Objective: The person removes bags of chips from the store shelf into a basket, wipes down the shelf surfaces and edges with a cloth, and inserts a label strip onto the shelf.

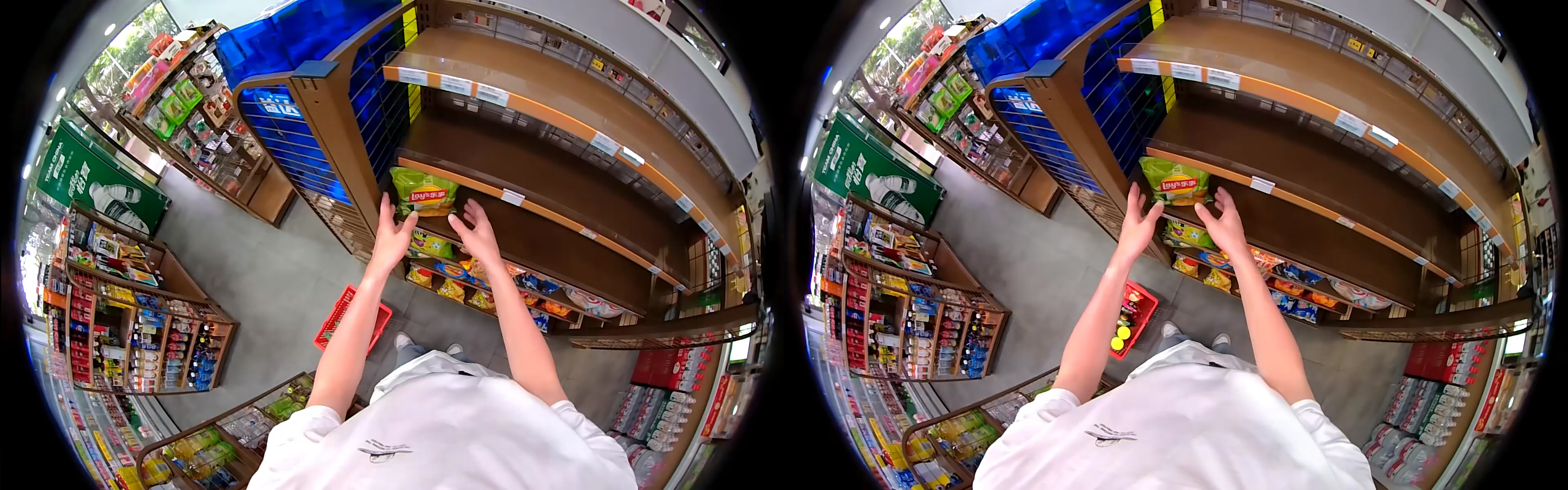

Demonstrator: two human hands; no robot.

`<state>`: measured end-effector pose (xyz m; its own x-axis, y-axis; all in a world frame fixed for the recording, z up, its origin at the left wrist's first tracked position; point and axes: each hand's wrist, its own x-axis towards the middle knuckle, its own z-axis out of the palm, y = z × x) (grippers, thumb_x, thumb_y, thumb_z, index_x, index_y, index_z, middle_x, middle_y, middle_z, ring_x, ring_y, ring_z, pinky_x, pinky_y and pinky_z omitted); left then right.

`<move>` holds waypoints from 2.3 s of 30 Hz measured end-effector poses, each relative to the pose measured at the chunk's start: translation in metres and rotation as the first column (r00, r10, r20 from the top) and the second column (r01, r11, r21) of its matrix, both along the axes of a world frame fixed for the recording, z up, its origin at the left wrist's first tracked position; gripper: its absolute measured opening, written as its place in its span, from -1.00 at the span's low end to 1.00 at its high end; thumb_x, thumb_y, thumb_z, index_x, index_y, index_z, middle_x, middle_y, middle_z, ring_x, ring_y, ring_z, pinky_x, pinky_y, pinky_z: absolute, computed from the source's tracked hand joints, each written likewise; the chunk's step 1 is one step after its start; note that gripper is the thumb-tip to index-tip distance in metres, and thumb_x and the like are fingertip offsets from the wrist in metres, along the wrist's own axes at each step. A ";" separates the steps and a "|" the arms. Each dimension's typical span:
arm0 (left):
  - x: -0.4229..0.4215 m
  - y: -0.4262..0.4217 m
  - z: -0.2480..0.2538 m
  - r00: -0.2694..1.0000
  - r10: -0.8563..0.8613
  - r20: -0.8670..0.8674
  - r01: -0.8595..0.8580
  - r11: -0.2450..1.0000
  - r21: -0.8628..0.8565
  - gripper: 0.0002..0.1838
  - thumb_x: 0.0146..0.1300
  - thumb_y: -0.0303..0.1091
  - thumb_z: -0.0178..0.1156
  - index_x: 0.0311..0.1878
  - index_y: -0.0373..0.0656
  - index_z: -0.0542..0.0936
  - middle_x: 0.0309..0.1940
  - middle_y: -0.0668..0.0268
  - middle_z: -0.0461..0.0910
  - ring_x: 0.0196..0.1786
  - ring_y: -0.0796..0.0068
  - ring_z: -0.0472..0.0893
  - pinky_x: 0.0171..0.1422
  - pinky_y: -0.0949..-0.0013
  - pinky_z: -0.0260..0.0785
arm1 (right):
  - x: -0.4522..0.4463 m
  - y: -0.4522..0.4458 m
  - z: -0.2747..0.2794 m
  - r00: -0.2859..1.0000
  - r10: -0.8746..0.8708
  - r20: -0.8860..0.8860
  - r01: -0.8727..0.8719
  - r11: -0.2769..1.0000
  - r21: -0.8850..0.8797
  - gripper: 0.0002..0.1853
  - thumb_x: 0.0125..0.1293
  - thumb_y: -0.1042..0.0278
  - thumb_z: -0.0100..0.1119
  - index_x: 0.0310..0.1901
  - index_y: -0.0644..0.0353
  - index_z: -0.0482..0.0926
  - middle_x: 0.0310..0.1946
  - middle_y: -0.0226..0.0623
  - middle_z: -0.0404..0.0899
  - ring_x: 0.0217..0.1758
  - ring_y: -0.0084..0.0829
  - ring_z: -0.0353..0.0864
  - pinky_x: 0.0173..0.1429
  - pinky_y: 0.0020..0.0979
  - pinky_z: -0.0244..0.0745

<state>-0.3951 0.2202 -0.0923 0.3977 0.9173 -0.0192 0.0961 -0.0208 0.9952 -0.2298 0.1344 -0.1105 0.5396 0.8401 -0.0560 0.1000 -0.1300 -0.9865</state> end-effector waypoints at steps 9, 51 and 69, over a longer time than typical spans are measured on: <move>0.018 0.033 -0.017 0.987 -0.161 -0.022 0.162 0.978 0.128 0.12 0.24 -0.29 0.28 0.47 -0.46 -0.42 0.42 -0.17 0.13 0.46 0.15 0.21 0.50 0.33 0.05 | -0.002 0.048 -0.011 0.992 -0.123 -0.021 0.124 0.987 0.099 -0.09 0.31 0.17 0.27 0.47 0.39 -0.09 0.49 0.18 -0.03 0.58 -0.09 -0.03 0.55 -0.23 -0.02; -0.040 -0.102 0.005 0.985 -0.125 0.122 0.144 0.976 -0.162 -0.36 0.34 -0.11 0.26 0.31 -0.35 0.34 0.13 0.16 0.54 0.18 0.44 0.50 0.29 0.37 0.32 | -0.019 -0.067 0.050 0.806 -0.055 -0.589 0.083 0.996 0.020 -0.60 0.41 0.13 0.16 0.07 0.31 0.55 -0.05 -0.29 0.63 0.00 -0.53 0.57 0.12 -0.46 0.42; -0.148 -0.105 -0.008 0.963 0.244 0.110 -0.198 0.926 -0.320 -0.47 0.43 -0.02 0.11 0.16 -0.36 0.50 0.00 0.22 0.62 0.01 0.55 0.56 0.15 0.44 0.38 | -0.134 -0.031 0.053 0.792 0.206 -0.575 -0.325 0.939 -0.111 -0.30 0.24 0.00 0.36 0.23 0.34 0.37 0.08 -0.20 0.56 0.09 -0.43 0.58 0.19 -0.42 0.44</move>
